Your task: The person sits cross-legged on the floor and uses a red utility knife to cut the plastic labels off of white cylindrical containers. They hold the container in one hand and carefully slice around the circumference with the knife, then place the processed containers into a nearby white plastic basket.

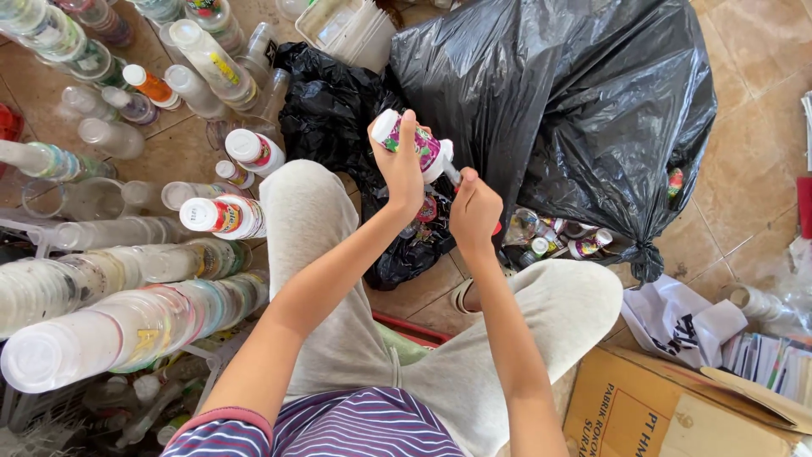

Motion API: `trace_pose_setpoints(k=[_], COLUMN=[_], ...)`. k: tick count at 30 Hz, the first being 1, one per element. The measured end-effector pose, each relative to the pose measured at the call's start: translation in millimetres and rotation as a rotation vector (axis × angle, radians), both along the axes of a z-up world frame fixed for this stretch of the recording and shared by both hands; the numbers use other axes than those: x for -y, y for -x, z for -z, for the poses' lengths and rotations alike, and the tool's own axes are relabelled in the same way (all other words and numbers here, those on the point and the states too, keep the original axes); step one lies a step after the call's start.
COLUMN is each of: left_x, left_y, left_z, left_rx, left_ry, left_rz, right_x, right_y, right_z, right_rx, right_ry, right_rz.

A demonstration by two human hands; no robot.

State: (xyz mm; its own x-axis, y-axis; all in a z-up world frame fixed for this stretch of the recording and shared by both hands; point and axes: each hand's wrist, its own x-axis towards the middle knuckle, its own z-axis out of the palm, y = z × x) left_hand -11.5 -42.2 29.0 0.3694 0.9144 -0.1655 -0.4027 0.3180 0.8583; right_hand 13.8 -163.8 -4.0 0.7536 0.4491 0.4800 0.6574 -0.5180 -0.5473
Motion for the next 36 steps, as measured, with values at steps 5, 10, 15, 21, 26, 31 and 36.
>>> trace_pose_setpoints(k=[5,10,15,21,26,31,36], left_x=[10.3,-1.2,10.4,-4.5,0.0,3.1,-0.2], left_y=[-9.2,-16.6,-25.1,-28.2,-24.8,-28.0,-31.8], left_z=[12.3,23.1,45.8,46.5,50.0,54.7,58.3], left_rx=[-0.011,0.013,-0.082,-0.083,-0.102,-0.079,-0.111], left_ry=[0.066,0.199,0.373,0.349,0.341,0.324,0.311], left_rz=[-0.01,-0.066,-0.035,-0.098,-0.062,-0.096,-0.08], right_x=[-3.9,-8.5,-13.3,-11.6,-7.9,-6.1,-6.4], right_y=[-6.1,0.4,-20.5,-5.0,-14.6,-15.9,-12.4], right_z=[-5.2,2.4,14.2,15.6,22.3,30.8,22.9], right_rx=[0.018,0.047,0.061,0.078,0.113,0.107,0.094], right_ry=[-0.064,-0.042,-0.143,-0.084,-0.064,-0.044,-0.064], right_rz=[0.004,-0.021,0.034,-0.002,0.024,0.031,0.044])
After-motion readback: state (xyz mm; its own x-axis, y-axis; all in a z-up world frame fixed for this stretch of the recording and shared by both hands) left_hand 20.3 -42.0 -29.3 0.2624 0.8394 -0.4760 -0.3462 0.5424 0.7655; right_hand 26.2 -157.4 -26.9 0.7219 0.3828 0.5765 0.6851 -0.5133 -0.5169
